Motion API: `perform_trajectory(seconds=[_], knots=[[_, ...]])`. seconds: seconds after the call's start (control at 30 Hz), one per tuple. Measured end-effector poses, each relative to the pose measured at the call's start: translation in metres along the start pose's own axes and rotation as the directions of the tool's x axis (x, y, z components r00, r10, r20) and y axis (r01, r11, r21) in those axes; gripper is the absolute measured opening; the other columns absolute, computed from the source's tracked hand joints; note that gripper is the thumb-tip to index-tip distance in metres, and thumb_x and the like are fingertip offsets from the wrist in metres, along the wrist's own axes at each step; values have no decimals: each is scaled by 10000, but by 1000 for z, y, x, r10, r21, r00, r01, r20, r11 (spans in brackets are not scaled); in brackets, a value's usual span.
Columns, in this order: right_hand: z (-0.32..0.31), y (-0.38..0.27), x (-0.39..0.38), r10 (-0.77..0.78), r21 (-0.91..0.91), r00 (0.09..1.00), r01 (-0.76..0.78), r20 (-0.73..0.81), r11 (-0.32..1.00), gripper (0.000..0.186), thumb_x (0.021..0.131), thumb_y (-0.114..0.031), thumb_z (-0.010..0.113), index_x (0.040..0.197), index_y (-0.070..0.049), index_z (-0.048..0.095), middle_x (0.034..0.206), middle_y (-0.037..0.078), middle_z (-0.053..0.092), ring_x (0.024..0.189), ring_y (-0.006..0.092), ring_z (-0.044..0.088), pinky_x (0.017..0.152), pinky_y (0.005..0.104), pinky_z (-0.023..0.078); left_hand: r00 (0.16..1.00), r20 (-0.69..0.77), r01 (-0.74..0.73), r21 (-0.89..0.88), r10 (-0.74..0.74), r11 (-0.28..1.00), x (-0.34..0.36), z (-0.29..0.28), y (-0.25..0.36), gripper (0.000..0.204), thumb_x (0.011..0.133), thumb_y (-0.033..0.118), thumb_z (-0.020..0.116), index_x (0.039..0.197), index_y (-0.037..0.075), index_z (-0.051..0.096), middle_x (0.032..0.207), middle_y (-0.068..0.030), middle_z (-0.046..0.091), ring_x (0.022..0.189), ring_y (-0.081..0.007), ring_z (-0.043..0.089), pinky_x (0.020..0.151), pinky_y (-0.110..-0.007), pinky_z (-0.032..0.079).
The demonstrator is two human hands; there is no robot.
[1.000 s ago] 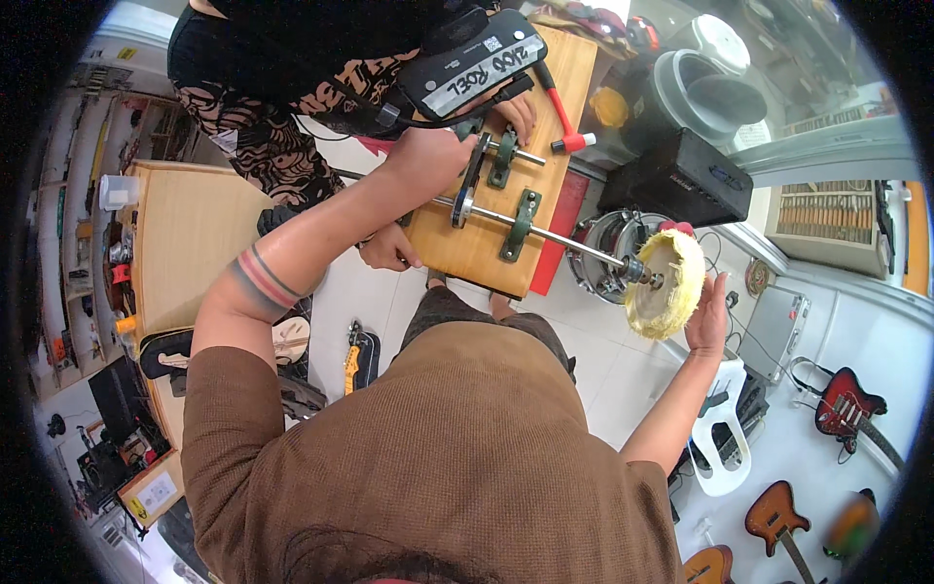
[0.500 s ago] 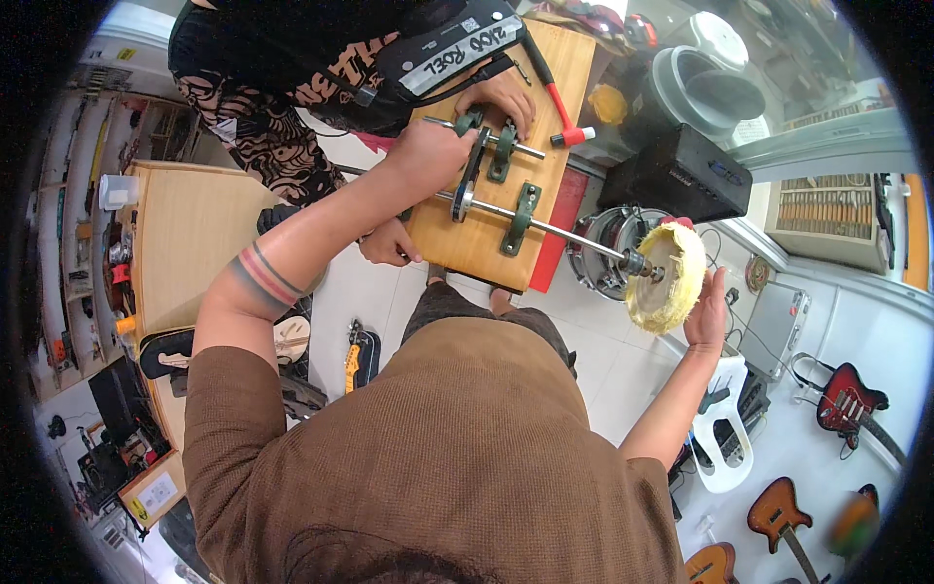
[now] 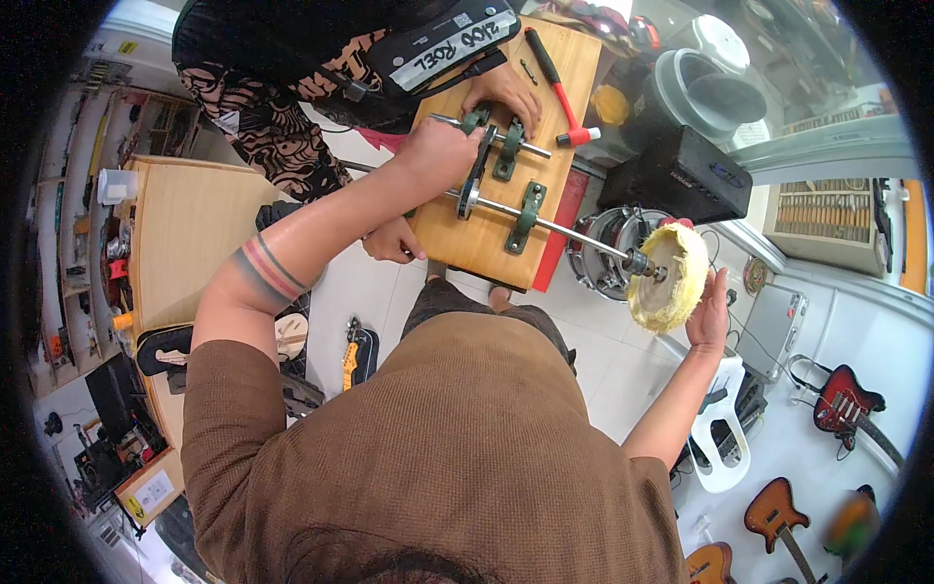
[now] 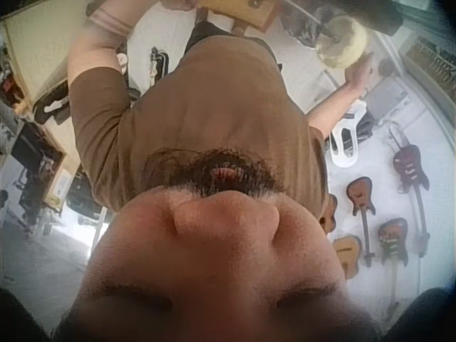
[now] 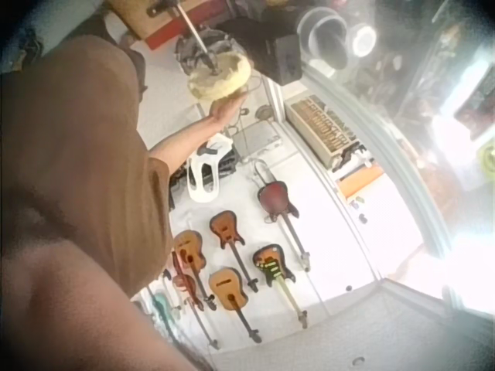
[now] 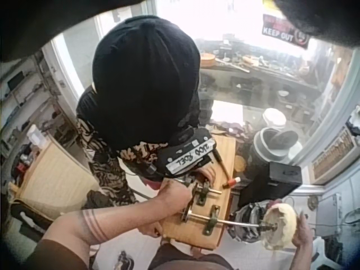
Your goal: The person holds a power drill and uses it to drill holes into a wooden board mounted with clamps on a workbench, while another person assists by steadying the board.
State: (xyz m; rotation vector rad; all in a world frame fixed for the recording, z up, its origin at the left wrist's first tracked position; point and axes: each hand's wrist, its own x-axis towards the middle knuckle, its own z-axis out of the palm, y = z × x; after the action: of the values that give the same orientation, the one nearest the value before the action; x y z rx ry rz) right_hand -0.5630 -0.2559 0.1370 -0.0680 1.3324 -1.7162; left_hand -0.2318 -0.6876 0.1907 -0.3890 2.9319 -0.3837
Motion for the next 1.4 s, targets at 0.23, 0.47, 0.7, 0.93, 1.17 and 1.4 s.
perform_trajectory(seconds=[0.23, 0.47, 0.7, 0.93, 1.17, 1.4], knots=[[7, -3, -2, 18, 11, 999, -18, -31, 1000, 644, 1119, -543, 435, 1423, 2, 595, 1361, 101, 681, 1250, 227, 629, 1107, 395, 461, 999, 42, -3, 6, 3, 1000, -3, -1, 1, 326, 1029, 161, 568, 1312, 62, 697, 740, 16, 725, 673, -221, 738, 576, -369, 524], [88, -83, 11, -483, -982, 874, 50, -45, 181, 378, 1031, -358, 668, 1137, 2, 707, 1005, 88, 720, 928, 184, 658, 849, 328, 502, 993, -108, 7, -400, -55, 917, 4, 0, -35, 239, 939, 104, 594, 1151, 75, 701, 923, -90, 713, 832, -321, 730, 701, -447, 584], [294, -3, 93, 27, -837, 935, 330, 354, -438, 365, 962, -397, 687, 1103, -61, 666, 1121, 172, 730, 1070, 373, 717, 887, 510, 566, 935, -175, 123, -657, -309, 744, 7, 24, -38, 271, 979, 143, 600, 1240, 130, 670, 1233, -128, 676, 1149, -347, 664, 910, -474, 558], [289, 41, 129, 101, -673, 825, 519, 557, -527, 268, 1045, -326, 569, 1060, -59, 583, 969, 167, 732, 890, 358, 739, 705, 517, 576, 871, -321, 92, -638, -373, 764, 25, 83, -41, 310, 899, 91, 682, 1206, 79, 726, 1189, -168, 718, 1106, -365, 675, 986, -460, 525], [294, 39, 123, 116, -678, 835, 510, 538, -529, 233, 1068, -299, 527, 1074, -67, 531, 959, 160, 713, 862, 368, 731, 718, 518, 569, 889, -262, 9, -810, -375, 587, 26, 74, -44, 409, 894, 55, 669, 1302, 87, 688, 1295, -176, 682, 1189, -400, 639, 1025, -465, 512], [291, 43, 125, 107, -667, 812, 539, 574, -514, 215, 1073, -273, 519, 1073, -58, 532, 999, 162, 692, 905, 360, 724, 724, 506, 574, 815, -437, -111, -762, -381, 638, 25, 71, -42, 160, 920, 110, 586, 1050, 40, 647, 969, -238, 726, 995, -444, 692, 864, -529, 541]])
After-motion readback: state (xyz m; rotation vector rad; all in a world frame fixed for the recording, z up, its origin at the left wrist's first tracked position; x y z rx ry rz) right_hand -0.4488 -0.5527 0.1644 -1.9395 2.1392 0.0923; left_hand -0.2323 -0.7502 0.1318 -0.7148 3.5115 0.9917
